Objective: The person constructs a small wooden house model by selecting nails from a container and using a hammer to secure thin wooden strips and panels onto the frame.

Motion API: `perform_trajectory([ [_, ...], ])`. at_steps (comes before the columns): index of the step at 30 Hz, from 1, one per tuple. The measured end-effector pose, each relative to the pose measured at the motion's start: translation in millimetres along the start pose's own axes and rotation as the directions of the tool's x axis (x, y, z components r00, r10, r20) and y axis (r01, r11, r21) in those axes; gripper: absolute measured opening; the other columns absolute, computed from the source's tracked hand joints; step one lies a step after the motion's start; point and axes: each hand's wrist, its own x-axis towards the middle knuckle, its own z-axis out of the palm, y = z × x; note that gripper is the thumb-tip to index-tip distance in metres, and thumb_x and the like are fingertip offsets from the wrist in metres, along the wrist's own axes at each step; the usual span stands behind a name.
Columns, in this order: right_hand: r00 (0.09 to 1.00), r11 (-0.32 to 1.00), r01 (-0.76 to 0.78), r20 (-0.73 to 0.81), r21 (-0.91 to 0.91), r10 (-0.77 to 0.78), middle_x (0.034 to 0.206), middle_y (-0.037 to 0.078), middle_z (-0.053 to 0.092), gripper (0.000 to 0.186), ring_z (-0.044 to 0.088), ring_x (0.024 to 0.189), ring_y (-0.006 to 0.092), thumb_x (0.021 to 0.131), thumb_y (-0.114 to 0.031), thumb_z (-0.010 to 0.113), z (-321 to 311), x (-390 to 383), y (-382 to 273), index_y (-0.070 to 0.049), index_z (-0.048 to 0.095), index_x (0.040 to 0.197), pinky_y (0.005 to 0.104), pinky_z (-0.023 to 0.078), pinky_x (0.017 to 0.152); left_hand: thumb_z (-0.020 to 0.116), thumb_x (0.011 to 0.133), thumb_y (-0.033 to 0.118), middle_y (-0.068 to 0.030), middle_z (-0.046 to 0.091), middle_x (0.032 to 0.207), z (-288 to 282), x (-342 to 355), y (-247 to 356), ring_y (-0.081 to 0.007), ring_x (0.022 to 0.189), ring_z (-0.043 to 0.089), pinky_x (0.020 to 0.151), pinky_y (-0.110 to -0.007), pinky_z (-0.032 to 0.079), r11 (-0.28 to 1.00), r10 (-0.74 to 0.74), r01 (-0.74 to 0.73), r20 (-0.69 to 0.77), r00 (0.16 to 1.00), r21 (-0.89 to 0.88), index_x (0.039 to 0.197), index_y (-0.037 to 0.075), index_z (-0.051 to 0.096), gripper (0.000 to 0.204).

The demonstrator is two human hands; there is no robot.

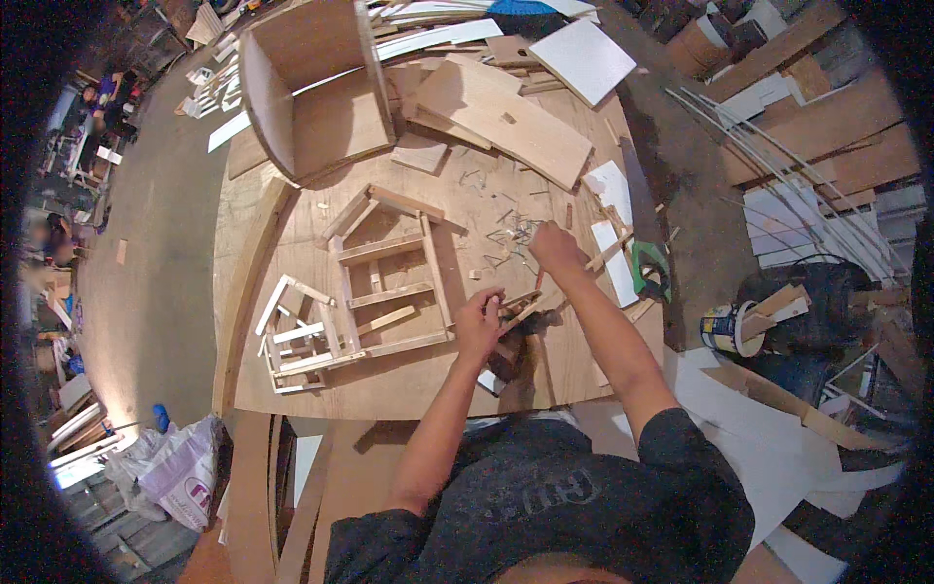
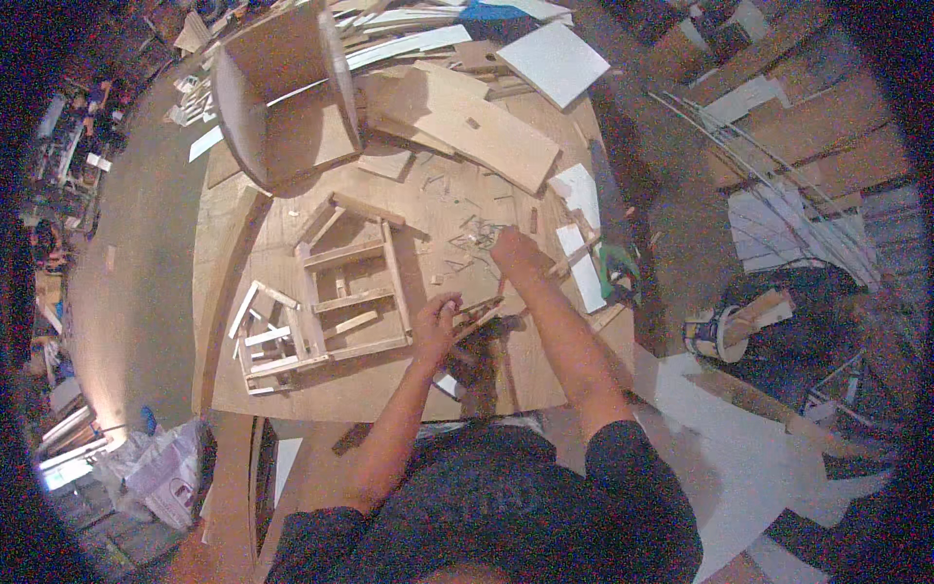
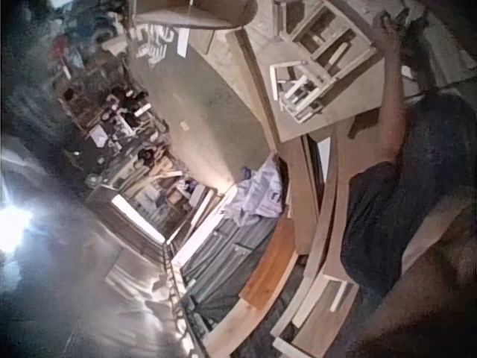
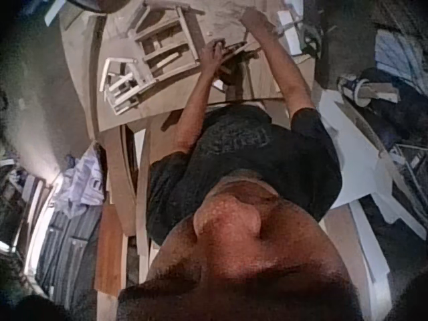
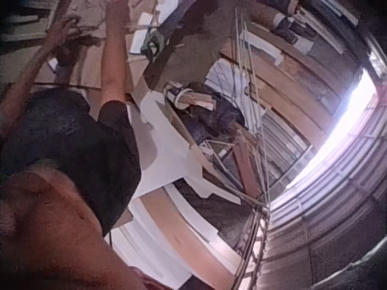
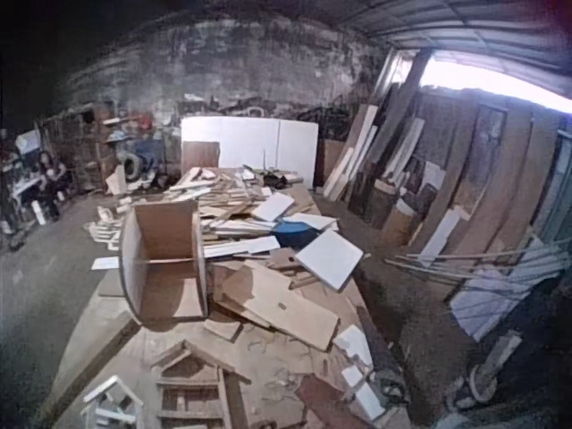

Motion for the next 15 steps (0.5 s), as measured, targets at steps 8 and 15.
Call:
perform_trajectory([
  [8,0.994,0.995,0.088,-0.055,-0.042,-0.09,0.115,0.024,0.067,0.033,0.07,0.102,0.046,0.094,-0.021,0.053,-15,-40,-25,0.003,0.065,0.113,0.0537,0.058,0.09,0.057,0.105,0.012,-0.0121,0.08,0.104,-60,-15,-5,-0.0184,0.095,0.075,0.084,-0.034,0.059,1.0,-0.017,0.017,0.081,0.997,0.008,0.121,0.003,0.075,0.025],
  [15,0.998,0.985,0.036,0.036,0.169,-0.043,0.126,0.017,0.066,0.032,0.067,0.116,0.0376,0.098,-0.029,0.056,-58,-88,-28,-0.009,0.068,0.121,0.05,0.055,0.097,0.059,0.104,0.009,-0.0136,0.079,0.102,-32,6,7,-0.0209,0.094,0.076,0.086,-0.034,0.058,0.998,0.015,-0.012,0.05,0.999,-0.061,0.119,0.001,0.075,0.023],
])
